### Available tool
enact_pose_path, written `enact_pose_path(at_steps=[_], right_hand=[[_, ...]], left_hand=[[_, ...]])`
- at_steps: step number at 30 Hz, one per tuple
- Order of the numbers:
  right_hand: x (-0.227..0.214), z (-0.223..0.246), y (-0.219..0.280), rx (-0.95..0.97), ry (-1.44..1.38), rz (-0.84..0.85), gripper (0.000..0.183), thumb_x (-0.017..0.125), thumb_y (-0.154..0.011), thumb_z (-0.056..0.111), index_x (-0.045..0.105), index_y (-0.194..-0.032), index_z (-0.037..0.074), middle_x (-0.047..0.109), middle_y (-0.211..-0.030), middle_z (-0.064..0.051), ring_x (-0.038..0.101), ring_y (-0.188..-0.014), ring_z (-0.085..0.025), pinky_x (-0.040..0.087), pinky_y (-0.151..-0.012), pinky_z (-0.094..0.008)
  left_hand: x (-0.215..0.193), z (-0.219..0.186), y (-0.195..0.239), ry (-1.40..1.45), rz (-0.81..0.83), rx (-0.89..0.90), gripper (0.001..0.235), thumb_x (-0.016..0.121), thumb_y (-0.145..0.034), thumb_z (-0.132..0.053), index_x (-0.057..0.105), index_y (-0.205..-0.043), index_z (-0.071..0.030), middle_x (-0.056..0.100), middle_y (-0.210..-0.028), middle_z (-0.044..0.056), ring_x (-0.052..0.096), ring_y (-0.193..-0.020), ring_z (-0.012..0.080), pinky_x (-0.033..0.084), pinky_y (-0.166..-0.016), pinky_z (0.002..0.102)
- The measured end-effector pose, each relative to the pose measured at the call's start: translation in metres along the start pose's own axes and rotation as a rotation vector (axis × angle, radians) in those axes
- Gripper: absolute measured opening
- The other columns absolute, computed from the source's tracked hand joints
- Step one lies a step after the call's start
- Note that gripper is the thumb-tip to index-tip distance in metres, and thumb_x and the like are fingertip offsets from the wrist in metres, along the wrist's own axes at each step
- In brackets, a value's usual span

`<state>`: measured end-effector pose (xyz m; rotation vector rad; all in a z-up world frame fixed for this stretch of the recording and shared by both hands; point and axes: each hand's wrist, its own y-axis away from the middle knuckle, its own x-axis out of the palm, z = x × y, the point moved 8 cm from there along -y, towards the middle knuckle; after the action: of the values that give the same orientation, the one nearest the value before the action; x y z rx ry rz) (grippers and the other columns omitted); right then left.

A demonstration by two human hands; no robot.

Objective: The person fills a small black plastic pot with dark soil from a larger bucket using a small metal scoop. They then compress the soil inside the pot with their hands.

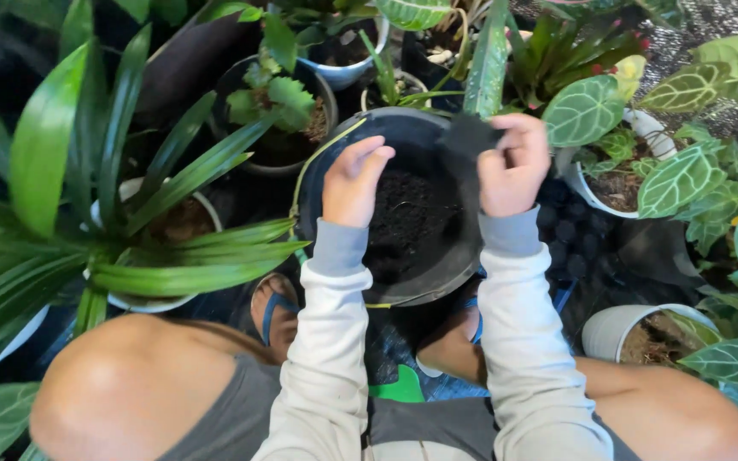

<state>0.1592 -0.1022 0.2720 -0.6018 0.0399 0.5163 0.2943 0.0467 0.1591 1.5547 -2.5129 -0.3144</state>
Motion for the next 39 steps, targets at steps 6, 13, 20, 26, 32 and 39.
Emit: enact_pose_path(at_steps=[6, 13, 20, 26, 32, 39], right_hand=[[0.054, 0.034, 0.03, 0.121, -0.423, 0.428, 0.046, 0.048, -0.065, -0.013, 0.047, -0.109, -0.003, 0.059, -0.075, -0.013, 0.059, -0.07, -0.014, 0.049, -0.066, -0.026], [0.075, -0.001, 0.023, 0.205, -0.302, 0.606, 0.022, 0.043, -0.089, 0.007, 0.047, -0.109, -0.001, 0.059, -0.065, -0.011, 0.059, -0.064, -0.013, 0.048, -0.065, -0.025], [0.068, -0.11, 0.074, 0.024, 1.059, 1.035, 0.035, 0.066, -0.073, 0.034, 0.058, -0.099, 0.012, 0.065, -0.077, -0.008, 0.059, -0.078, -0.028, 0.045, -0.065, -0.041], [0.07, -0.153, 0.116, -0.386, 1.425, 1.146, 0.012, 0.063, -0.068, 0.013, 0.063, -0.08, 0.015, 0.062, -0.064, -0.005, 0.056, -0.073, -0.023, 0.035, -0.064, -0.034], [0.068, -0.158, 0.122, -0.16, 1.436, 1.319, 0.011, 0.057, -0.075, 0.012, 0.067, -0.08, 0.01, 0.063, -0.082, -0.009, 0.059, -0.076, -0.025, 0.047, -0.063, -0.034], [0.055, -0.195, 0.119, 0.228, 1.321, 1.295, 0.024, 0.04, -0.083, 0.008, 0.06, -0.094, 0.002, 0.065, -0.088, -0.019, 0.064, -0.083, -0.035, 0.051, -0.067, -0.044]], left_hand=[[0.006, -0.002, 0.011, 0.841, 0.146, -0.165, 0.046, 0.061, -0.082, -0.024, 0.043, -0.122, -0.01, 0.061, -0.102, 0.026, 0.066, -0.081, 0.0349, 0.052, -0.065, 0.055], [-0.07, -0.048, 0.01, 0.664, -0.112, 0.334, 0.037, 0.061, -0.081, -0.002, 0.049, -0.116, -0.002, 0.066, -0.081, 0.016, 0.062, -0.058, 0.0147, 0.052, -0.053, 0.019], [-0.106, -0.022, -0.002, -0.06, -0.393, 0.216, 0.028, 0.065, -0.077, -0.03, 0.062, -0.103, -0.021, 0.068, -0.068, 0.001, 0.062, -0.062, 0.0119, 0.048, -0.058, 0.024], [-0.138, 0.037, -0.031, -0.66, -0.196, -0.11, 0.041, 0.059, -0.076, -0.047, 0.062, -0.107, -0.021, 0.067, -0.091, -0.002, 0.062, -0.089, 0.023, 0.049, -0.079, 0.04], [-0.137, 0.102, -0.043, -0.657, -0.022, -0.326, 0.029, 0.056, -0.076, -0.05, 0.067, -0.096, -0.032, 0.066, -0.091, -0.006, 0.06, -0.093, 0.0235, 0.047, -0.084, 0.038], [-0.122, -0.007, -0.012, -0.429, -0.231, 0.111, 0.029, 0.064, -0.074, -0.041, 0.066, -0.097, -0.023, 0.068, -0.081, 0.005, 0.063, -0.086, 0.025, 0.05, -0.075, 0.037]])
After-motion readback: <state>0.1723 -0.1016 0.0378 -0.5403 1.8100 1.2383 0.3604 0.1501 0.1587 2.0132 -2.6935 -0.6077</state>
